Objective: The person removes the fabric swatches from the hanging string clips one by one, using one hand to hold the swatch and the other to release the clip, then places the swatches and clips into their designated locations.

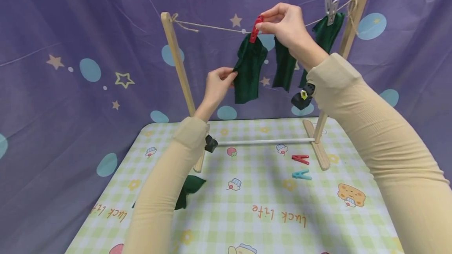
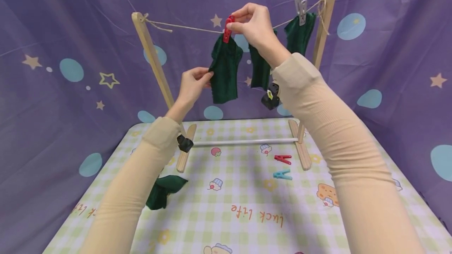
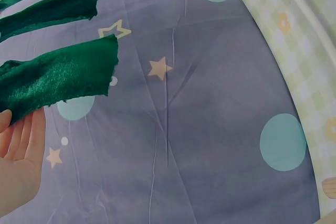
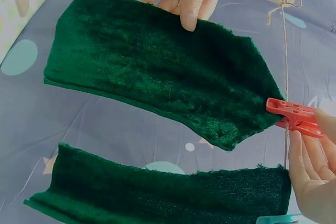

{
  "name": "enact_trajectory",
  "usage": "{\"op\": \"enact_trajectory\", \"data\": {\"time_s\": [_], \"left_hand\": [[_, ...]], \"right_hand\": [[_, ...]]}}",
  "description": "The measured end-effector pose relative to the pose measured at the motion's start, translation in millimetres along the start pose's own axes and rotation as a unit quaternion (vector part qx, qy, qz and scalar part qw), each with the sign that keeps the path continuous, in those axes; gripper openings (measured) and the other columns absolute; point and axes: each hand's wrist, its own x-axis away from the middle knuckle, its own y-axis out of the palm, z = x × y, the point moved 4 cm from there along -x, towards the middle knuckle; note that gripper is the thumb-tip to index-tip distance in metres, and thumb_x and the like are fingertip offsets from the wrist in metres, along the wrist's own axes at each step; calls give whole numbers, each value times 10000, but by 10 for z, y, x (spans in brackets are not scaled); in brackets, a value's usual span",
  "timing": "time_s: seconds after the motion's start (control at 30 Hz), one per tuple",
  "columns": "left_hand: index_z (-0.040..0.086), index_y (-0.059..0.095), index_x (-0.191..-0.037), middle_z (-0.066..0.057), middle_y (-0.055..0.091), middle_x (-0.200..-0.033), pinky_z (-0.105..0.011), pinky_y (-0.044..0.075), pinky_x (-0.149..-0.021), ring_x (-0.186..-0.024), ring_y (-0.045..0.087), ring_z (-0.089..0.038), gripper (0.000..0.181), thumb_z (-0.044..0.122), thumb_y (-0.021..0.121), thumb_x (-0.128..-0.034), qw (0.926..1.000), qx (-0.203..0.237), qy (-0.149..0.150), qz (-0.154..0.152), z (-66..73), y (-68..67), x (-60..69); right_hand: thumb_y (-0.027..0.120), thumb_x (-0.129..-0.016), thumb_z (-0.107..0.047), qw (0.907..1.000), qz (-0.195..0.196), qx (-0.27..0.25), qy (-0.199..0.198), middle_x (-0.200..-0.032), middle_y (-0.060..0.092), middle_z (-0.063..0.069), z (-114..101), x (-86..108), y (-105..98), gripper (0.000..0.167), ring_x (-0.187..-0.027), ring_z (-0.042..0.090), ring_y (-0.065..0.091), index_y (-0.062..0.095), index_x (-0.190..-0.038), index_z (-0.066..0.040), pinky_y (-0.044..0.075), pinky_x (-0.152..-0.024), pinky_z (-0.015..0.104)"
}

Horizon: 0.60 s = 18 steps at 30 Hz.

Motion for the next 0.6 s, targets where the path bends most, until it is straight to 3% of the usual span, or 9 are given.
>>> {"op": "enact_trajectory", "data": {"time_s": [0.17, 0.4, 0.6], "left_hand": [[-55, 636, -982, -183, 644, -897, -268, 520, -630, -628, 596, -120, 197, 82, 585, -849, 10000, -29, -3, 92, -117, 11, -71], [-5, 663, -975, -135, 654, -897, -193, 451, -618, -712, 567, -104, 207, 141, 613, -838, 9973, -688, 85, 256, -152, -12, -63], [8, 655, -1005, -141, 653, -914, -240, 503, -616, -674, 589, -125, 210, 136, 599, -849, 9978, -650, -91, -8, -219, -11, -27]], "right_hand": [[707, -723, -42, 9993, 184, -309, -51, -768, 625, 0, -11, -26, -18, 144, -682, 126, 604, 601, -819, -62, 497, -722, 216], [718, -704, -41, 9975, 396, -585, -96, -763, 633, 24, -24, -31, -45, 153, -672, 140, 610, 612, -814, -43, 503, -684, 205], [730, -689, -34, 9956, 578, -727, -136, -760, 636, 28, -58, -20, -92, 151, -650, 134, 605, 617, -788, -48, 501, -665, 194]]}}
